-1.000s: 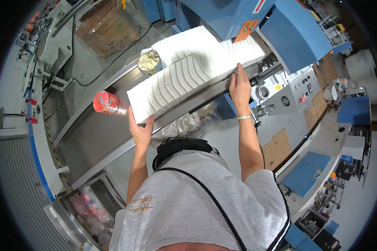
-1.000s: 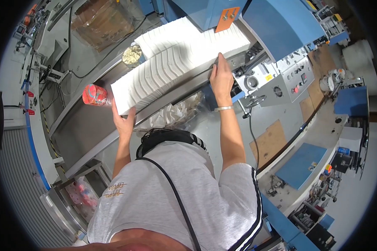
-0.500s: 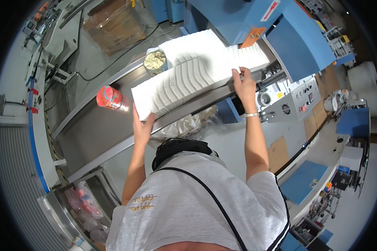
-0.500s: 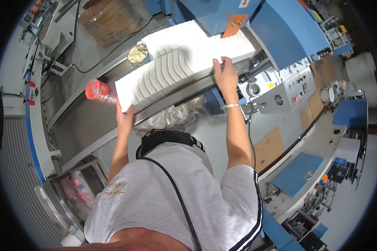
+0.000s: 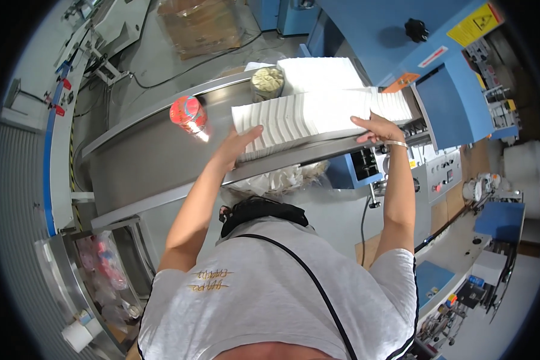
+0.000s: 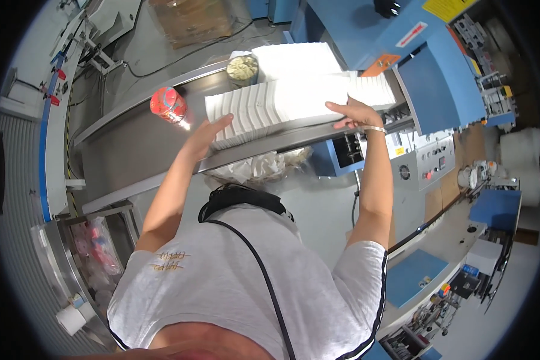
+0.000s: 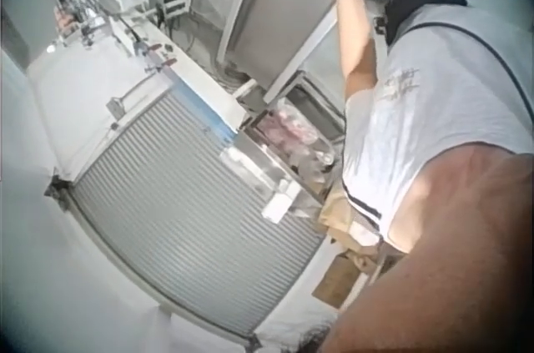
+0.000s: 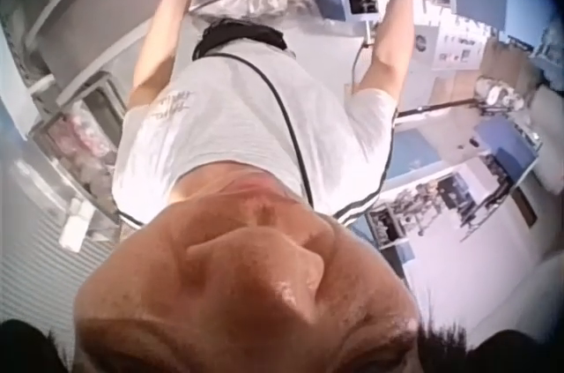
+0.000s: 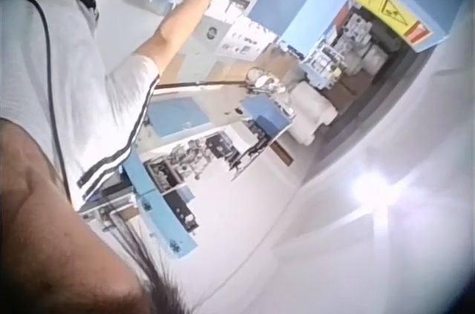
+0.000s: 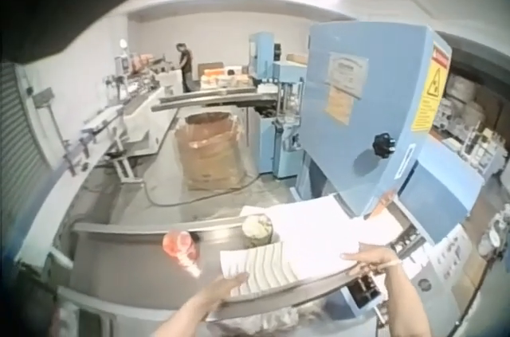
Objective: Transferring and organizing stacks of paper between industrial machines and conveyor belts in a mill.
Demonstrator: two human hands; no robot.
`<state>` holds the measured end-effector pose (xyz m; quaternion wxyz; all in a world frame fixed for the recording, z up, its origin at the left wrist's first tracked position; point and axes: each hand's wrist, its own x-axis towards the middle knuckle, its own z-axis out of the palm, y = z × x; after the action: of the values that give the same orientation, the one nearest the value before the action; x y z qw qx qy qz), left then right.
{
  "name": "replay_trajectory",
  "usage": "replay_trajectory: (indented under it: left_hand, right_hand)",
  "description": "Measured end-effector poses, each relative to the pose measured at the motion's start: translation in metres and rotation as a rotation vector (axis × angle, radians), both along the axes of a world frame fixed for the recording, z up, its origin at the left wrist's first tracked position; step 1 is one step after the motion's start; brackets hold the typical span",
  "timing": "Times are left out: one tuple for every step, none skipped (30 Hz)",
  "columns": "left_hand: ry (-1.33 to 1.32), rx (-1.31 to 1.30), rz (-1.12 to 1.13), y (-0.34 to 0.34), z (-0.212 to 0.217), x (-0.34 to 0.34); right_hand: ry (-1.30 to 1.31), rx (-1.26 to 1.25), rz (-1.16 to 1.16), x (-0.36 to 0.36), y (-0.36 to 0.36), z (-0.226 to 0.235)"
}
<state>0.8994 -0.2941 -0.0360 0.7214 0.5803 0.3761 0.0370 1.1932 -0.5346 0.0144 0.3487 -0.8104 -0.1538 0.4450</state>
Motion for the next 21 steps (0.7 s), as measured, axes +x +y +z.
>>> replay_trajectory:
  left_hand:
    - [-0.092,-0.008,-0.010,0.000,0.003,0.000]
    - [-0.096,-0.015,0.004,0.005,0.001,0.000]
    - [-0.153,-0.001,-0.004,0.011,-0.004,0.000]
    - [-0.207,0.012,-0.015,0.013,-0.002,-0.003]
    - [-0.206,0.004,-0.004,0.016,0.000,-0.010]
    - [-0.228,0.053,-0.014,0.022,0.006,-0.019]
    - [-0.247,0.105,-0.026,0.027,0.010,-0.029]
    - [-0.231,0.158,0.008,0.036,0.002,-0.042]
    - [-0.180,0.127,0.002,0.046,-0.002,-0.058]
    - [-0.128,0.099,0.000,0.054,-0.003,-0.078]
    - [-0.091,0.043,0.030,0.059,0.007,-0.097]
    - [-0.027,0.031,0.107,0.067,0.004,-0.120]
    - [0.034,0.020,0.185,0.074,0.000,-0.144]
    - [-0.013,-0.005,0.200,0.082,0.002,-0.167]
    - [-0.065,-0.033,0.208,0.089,0.004,-0.186]
    - [-0.068,-0.048,0.240,0.096,0.007,-0.200]
    - [-0.073,-0.063,0.271,0.102,0.011,-0.212]
    - [-0.021,-0.024,0.313,0.108,0.010,-0.220]
    - [-0.020,-0.018,0.316,0.110,0.011,-0.224]
    - [-0.022,-0.017,0.328,0.111,0.012,-0.227]
    - [-0.025,-0.018,0.340,0.112,0.013,-0.228]
  right_hand:
    - [-0.005,-0.016,-0.006,-0.006,0.003,0.004]
    - [-0.023,0.013,-0.009,-0.011,0.006,0.006]
    - [-0.025,0.005,0.005,-0.014,0.010,0.005]
    - [-0.040,0.003,0.017,-0.017,0.012,0.003]
    - [-0.054,0.001,0.028,-0.021,0.015,0.002]
    - [-0.052,-0.008,0.039,-0.026,0.021,-0.001]
    - [-0.026,-0.030,0.092,-0.035,0.030,-0.002]
    - [0.001,-0.052,0.144,-0.047,0.039,-0.003]
    - [-0.013,-0.041,0.171,-0.061,0.048,-0.001]
    - [-0.025,-0.025,0.211,-0.078,0.058,0.001]
    - [-0.039,-0.005,0.246,-0.094,0.069,0.004]
    - [-0.024,0.022,0.313,-0.113,0.082,0.007]
    - [-0.027,0.064,0.387,-0.129,0.098,0.005]
    - [-0.027,0.105,0.453,-0.145,0.112,0.004]
    - [-0.117,-0.003,0.439,-0.160,0.125,0.010]
    - [-0.113,0.000,0.431,-0.170,0.137,0.004]
    - [-0.099,0.068,0.487,-0.176,0.151,-0.005]
    - [-0.088,0.136,0.542,-0.177,0.161,-0.009]
    - [-0.087,0.142,0.545,-0.176,0.171,-0.007]
    - [-0.082,0.110,0.581,-0.175,0.180,-0.004]
    - [-0.078,0.076,0.618,-0.173,0.190,-0.002]
